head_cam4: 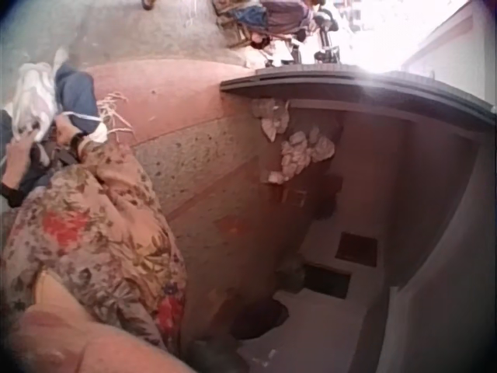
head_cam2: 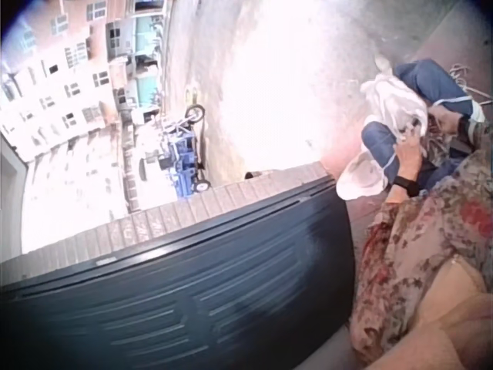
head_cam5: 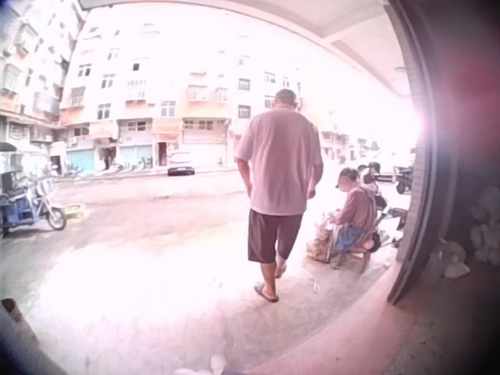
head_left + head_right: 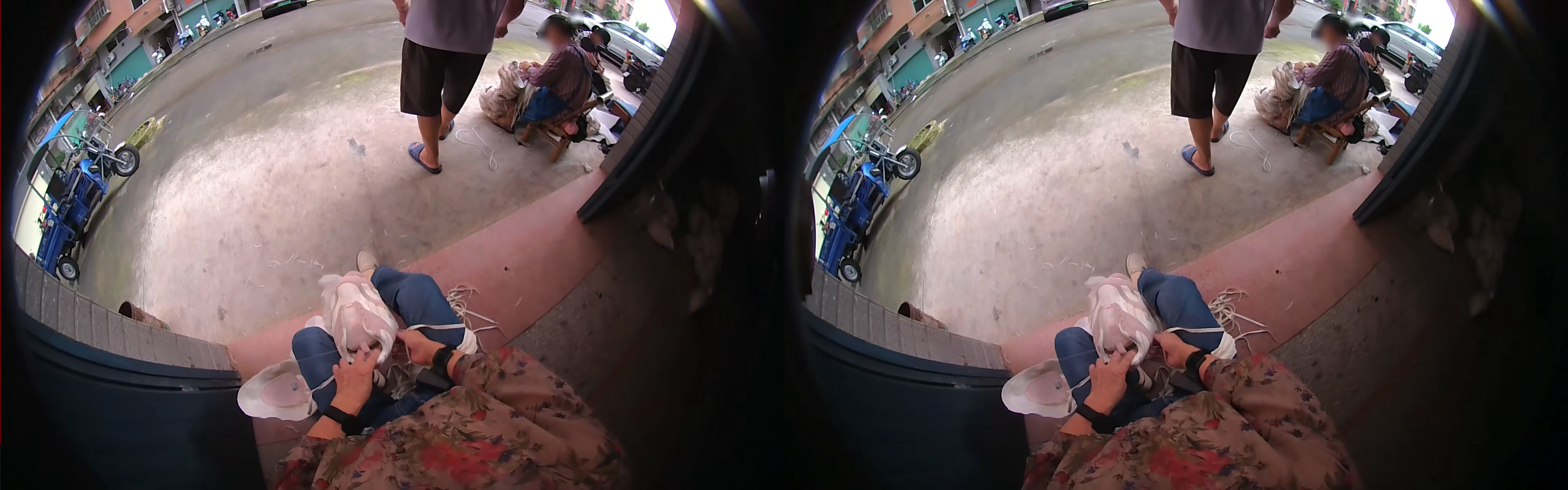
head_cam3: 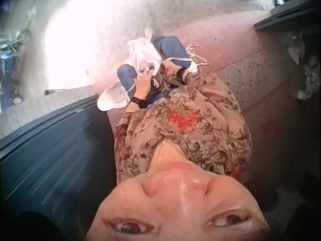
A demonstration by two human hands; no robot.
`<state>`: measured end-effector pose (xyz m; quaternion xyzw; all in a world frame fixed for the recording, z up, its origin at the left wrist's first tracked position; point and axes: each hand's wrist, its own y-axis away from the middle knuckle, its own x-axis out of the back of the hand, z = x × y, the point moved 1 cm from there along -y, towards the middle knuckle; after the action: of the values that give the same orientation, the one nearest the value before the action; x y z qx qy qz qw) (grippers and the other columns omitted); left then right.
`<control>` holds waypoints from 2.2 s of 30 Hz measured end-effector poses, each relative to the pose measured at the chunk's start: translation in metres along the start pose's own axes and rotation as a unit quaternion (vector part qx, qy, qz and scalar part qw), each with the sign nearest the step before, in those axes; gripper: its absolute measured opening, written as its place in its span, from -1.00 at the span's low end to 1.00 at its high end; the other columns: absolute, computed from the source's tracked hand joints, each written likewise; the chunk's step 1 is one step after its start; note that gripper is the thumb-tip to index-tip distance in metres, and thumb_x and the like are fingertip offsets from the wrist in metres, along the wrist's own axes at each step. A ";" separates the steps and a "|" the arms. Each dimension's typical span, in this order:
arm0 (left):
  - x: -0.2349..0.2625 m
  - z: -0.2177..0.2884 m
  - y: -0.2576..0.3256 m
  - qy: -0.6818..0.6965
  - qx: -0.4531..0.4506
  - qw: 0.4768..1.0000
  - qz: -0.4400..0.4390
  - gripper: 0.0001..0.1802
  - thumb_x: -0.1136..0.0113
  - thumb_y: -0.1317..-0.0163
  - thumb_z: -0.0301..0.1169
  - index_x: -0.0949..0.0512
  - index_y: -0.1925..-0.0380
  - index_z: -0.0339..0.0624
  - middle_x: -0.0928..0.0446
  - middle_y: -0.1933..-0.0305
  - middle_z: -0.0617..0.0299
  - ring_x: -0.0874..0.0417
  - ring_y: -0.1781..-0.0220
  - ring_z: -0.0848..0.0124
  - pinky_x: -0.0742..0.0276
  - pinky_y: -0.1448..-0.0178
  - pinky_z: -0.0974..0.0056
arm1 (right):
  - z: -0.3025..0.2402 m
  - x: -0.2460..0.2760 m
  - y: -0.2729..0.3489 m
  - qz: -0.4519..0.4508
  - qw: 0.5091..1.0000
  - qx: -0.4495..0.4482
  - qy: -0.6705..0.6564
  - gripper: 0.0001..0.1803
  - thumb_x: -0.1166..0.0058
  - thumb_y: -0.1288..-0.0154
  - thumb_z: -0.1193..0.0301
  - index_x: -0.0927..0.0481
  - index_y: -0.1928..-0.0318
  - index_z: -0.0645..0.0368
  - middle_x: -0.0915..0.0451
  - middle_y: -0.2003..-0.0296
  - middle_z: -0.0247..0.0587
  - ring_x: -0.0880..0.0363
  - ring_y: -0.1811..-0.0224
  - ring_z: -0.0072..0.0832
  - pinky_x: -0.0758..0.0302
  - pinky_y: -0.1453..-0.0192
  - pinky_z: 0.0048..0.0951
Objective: The recorder is lacing a white sneaker while sitting with it on their lap.
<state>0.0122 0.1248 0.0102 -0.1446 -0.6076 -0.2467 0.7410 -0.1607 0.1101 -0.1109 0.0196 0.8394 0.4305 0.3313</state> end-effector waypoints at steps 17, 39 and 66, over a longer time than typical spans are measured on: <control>-0.032 -0.008 -0.035 -0.003 -0.054 0.997 0.049 -0.53 -0.02 0.05 -0.45 -0.32 0.03 0.05 -0.40 0.12 0.16 -0.53 0.49 0.18 -0.48 0.55 0.23 | -0.077 -0.065 0.050 0.135 0.704 0.283 0.638 -0.62 0.01 -0.10 0.15 -0.46 0.43 0.30 -0.53 0.53 0.05 -0.53 0.43 -0.11 -0.42 0.37 -0.23; -0.001 -0.034 -0.060 0.143 0.213 0.966 0.020 -0.72 -0.06 -0.05 -0.30 -0.39 0.38 -0.33 -0.50 0.42 -0.13 -0.55 0.32 -0.01 -0.46 0.27 0.05 | -0.048 -0.062 0.038 0.142 0.492 0.385 0.767 -0.81 0.14 -0.09 0.41 -0.43 0.50 0.29 -0.53 0.56 0.01 -0.55 0.53 -0.14 -0.47 0.51 -0.24; 0.016 -0.007 -0.062 0.541 0.216 0.787 -0.201 -0.64 -0.03 -0.11 -0.21 -0.51 0.50 -0.36 -0.49 0.58 0.10 -0.47 0.53 0.42 -0.36 0.40 0.31 | -0.053 -0.068 0.089 -0.070 0.667 0.210 0.711 -0.71 0.18 -0.19 0.26 -0.41 0.33 0.28 -0.50 0.43 0.14 -0.48 0.31 0.02 -0.39 0.24 -0.06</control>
<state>-0.0133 0.0662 0.0184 0.3021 -0.1600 -0.2903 0.8938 -0.1601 0.1065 0.0128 -0.2819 0.8875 0.1019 -0.3499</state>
